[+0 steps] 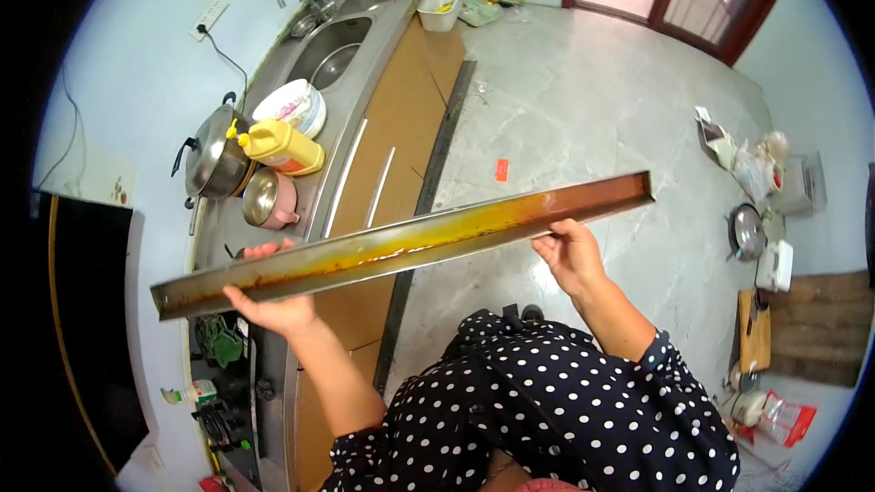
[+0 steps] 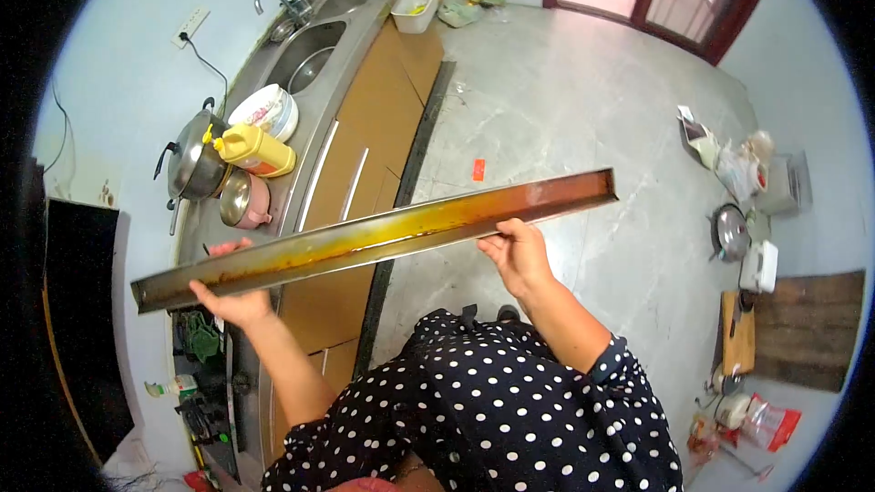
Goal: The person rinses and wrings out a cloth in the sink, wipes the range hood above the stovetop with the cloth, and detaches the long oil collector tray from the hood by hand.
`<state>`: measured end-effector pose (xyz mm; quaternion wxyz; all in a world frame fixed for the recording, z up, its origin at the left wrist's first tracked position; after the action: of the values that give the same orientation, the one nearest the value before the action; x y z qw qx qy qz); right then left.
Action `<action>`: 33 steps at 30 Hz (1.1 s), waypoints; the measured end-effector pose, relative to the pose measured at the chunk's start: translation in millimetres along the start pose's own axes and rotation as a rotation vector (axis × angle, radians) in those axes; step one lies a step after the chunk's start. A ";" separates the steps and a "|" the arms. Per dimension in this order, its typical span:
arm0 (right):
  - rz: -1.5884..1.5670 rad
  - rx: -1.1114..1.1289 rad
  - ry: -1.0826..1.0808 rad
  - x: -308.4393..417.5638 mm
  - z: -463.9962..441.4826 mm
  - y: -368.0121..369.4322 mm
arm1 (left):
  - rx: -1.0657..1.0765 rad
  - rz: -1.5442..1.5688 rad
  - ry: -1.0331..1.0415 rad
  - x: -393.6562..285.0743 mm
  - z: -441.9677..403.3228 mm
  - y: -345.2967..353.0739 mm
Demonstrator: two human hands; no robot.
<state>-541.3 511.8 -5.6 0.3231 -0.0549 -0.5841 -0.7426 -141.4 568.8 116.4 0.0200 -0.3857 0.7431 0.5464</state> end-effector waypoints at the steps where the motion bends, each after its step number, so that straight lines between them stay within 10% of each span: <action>1: -0.007 -0.006 -0.014 14.8 -8.1 -6.5 | -0.017 -0.034 -0.010 20.1 -8.3 14.0; 33: -0.029 -0.147 -0.226 392.6 -386.2 -90.3 | -0.067 0.169 -0.168 533.2 -386.8 82.0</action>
<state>-784.4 9.7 -20.9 0.2396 -0.1532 -0.5614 -0.7772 -412.7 -36.7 96.6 0.0232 -0.2749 0.7499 0.6013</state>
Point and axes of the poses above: each hand's wrist, its own z-axis away from the middle knuckle, its own y-axis out of the palm, x = y × z, the point moved 3 cm from there along -z, towards the middle knuckle, and after that the axes turned 14 degrees about x, right-handed, at the moved point
